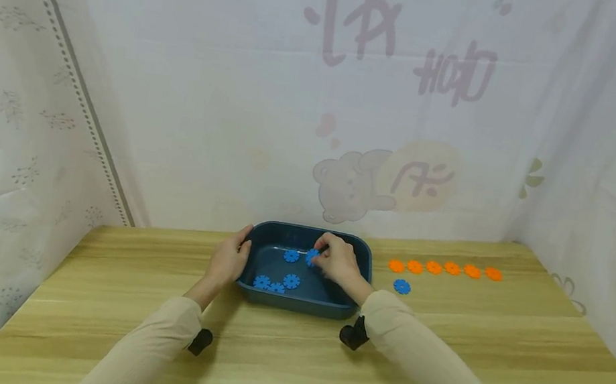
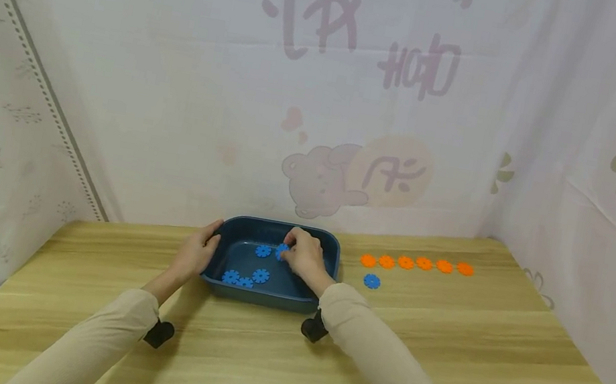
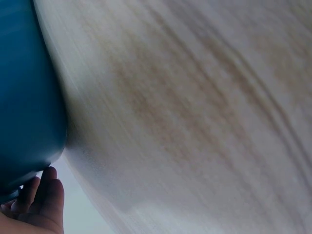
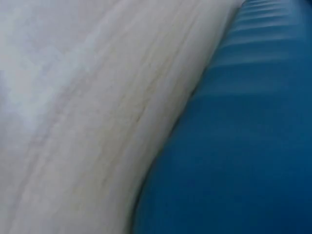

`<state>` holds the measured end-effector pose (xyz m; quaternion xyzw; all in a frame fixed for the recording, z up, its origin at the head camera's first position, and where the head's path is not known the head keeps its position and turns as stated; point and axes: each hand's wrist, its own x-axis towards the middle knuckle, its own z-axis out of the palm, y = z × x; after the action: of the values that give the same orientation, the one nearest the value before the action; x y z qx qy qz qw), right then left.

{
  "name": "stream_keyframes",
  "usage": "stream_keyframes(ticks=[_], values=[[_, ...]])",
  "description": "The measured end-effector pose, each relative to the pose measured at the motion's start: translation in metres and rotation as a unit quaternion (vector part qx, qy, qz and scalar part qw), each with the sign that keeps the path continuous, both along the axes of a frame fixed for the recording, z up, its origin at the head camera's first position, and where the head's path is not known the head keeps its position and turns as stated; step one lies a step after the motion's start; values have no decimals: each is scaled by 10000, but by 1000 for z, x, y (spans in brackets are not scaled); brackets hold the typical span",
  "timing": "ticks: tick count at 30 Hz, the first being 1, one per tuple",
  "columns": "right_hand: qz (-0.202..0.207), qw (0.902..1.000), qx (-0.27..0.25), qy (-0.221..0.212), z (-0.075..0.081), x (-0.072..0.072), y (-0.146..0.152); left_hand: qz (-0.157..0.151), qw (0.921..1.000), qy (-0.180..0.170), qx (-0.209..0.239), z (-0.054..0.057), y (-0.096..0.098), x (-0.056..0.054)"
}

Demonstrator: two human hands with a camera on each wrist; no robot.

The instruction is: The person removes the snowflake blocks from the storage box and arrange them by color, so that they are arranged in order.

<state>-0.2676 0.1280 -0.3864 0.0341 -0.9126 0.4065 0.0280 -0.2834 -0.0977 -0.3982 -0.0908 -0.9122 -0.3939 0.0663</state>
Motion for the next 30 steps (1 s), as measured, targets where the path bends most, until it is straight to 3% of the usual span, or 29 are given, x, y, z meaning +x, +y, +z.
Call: stream_keyframes(ticks=[10,17,21,30], values=[[222,9944,-1001,269,16,14,34,-21,10000,-22,-51,2,-1,2],[-232,9866,-1607,184,24,21,77,-38,9999,43,-145,1,0,1],[-317,9825,-1832,123,19,25,104,-38,9998,62,-161,1,-1,1],[-632,9858,-1549,-115,-3,39,156,-32,9998,46,-191,2,-1,2]])
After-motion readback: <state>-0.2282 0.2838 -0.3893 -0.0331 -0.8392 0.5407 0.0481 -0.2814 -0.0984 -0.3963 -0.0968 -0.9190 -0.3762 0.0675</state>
